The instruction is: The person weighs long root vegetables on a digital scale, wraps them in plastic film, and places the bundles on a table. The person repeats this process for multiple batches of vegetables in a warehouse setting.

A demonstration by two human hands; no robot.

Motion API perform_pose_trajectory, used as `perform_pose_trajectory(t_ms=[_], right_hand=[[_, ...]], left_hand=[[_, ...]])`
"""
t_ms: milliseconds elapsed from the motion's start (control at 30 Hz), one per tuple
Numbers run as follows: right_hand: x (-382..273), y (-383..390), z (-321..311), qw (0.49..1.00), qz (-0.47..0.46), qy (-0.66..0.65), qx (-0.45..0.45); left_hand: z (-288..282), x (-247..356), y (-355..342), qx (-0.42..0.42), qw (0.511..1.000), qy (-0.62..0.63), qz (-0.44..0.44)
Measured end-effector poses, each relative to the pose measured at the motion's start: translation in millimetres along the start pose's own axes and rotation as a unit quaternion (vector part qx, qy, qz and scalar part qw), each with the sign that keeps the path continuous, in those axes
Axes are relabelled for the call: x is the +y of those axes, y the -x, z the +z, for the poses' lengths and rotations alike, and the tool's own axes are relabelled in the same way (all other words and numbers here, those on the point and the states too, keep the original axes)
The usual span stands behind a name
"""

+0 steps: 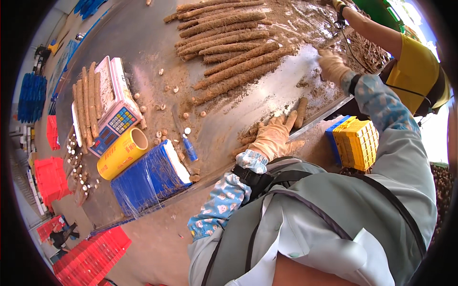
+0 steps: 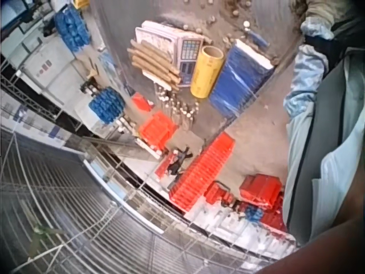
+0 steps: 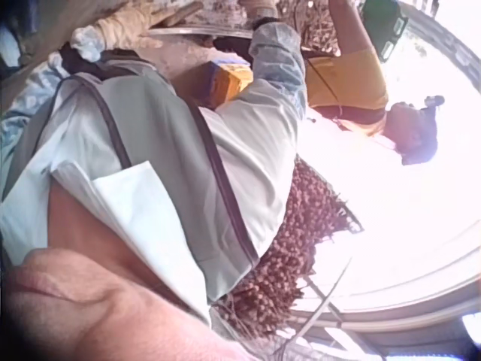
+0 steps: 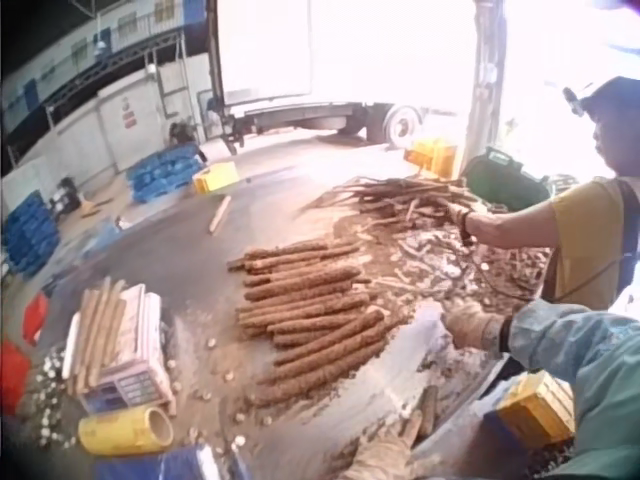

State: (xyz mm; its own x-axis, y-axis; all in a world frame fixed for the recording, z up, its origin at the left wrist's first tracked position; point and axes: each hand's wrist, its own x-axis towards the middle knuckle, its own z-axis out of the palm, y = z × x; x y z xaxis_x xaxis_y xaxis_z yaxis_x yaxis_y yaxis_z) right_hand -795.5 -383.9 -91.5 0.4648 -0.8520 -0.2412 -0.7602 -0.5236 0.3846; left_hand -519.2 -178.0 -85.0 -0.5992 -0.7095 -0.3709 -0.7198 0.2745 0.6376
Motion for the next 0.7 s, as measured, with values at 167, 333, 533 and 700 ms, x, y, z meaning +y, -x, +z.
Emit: perform_pose_trajectory(t_ms=[167, 333, 533, 700], right_hand=[[-165, -20, -73, 0.931, -0.216, -0.292, -0.031], [-254, -62, -64, 0.841, -0.451, -0.213, 0.211], [-162, -58, -39, 0.913, -0.354, -0.202, 0.028], [-36, -28, 13, 0.975, -0.217, -0.048, 0.024]], left_hand=[[5, -5, 1, 0.014, 1.000, 0.007, 0.006], [14, -10, 2, -0.011, 0.999, -0.045, 0.009], [6, -7, 1, -0.018, 1.000, -0.005, -0.003], [2, -13, -3, 0.006, 0.998, 0.048, 0.032]])
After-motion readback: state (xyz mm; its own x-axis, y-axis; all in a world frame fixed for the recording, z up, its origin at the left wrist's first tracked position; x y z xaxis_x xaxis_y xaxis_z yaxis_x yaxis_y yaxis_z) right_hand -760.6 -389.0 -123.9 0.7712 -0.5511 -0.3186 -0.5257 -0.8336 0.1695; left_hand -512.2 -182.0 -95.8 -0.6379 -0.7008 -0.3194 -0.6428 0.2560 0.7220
